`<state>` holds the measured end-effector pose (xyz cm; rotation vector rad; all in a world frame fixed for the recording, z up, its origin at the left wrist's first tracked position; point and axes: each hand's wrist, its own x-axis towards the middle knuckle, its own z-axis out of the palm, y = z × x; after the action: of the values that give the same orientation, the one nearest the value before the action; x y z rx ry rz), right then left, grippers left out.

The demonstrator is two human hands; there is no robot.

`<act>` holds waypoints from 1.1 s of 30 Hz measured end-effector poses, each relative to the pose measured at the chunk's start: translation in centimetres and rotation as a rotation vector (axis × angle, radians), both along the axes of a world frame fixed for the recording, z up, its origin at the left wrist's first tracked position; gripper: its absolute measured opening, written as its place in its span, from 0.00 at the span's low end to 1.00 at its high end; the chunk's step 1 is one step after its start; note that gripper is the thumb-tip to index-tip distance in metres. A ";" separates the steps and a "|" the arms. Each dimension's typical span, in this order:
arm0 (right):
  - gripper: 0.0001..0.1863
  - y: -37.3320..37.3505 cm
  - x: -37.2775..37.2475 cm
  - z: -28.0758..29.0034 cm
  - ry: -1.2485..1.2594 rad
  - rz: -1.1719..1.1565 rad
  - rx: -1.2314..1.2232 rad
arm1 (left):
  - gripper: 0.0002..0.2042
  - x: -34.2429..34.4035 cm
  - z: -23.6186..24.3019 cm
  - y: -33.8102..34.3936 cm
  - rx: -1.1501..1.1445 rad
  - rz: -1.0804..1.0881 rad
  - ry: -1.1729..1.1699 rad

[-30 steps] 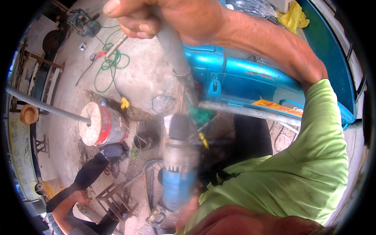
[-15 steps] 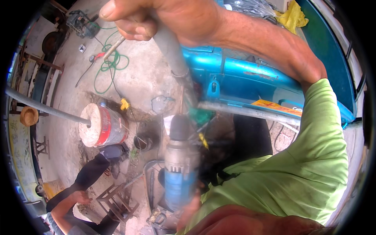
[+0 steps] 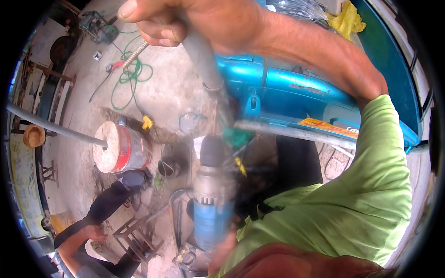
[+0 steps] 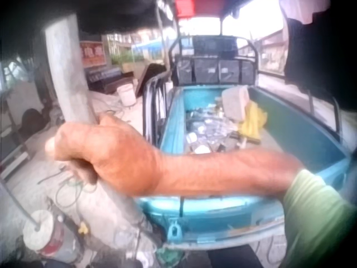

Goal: The person uses a power drill to create a hole in a vertical metal pole, while another person pours water from a plastic bottle onto the drill bit to cool it.

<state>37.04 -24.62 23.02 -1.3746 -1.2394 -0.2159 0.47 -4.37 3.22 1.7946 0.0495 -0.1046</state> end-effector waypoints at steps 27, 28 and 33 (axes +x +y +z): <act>0.18 0.6 1.6 -1.3 -0.316 -0.163 0.034 | 0.11 0.6 -1.0 0.3 -0.056 0.002 -0.023; 0.18 0.8 1.7 -1.3 -0.304 -0.127 0.037 | 0.11 0.7 -0.9 0.0 -0.065 0.002 -0.018; 0.18 0.7 -0.1 0.0 -0.136 -0.115 -0.015 | 0.12 1.4 0.3 0.4 -0.079 -0.013 -0.002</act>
<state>36.96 -23.96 23.04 -1.4649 -1.2774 -0.3864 1.92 -3.96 3.52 1.7160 0.0317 -0.1130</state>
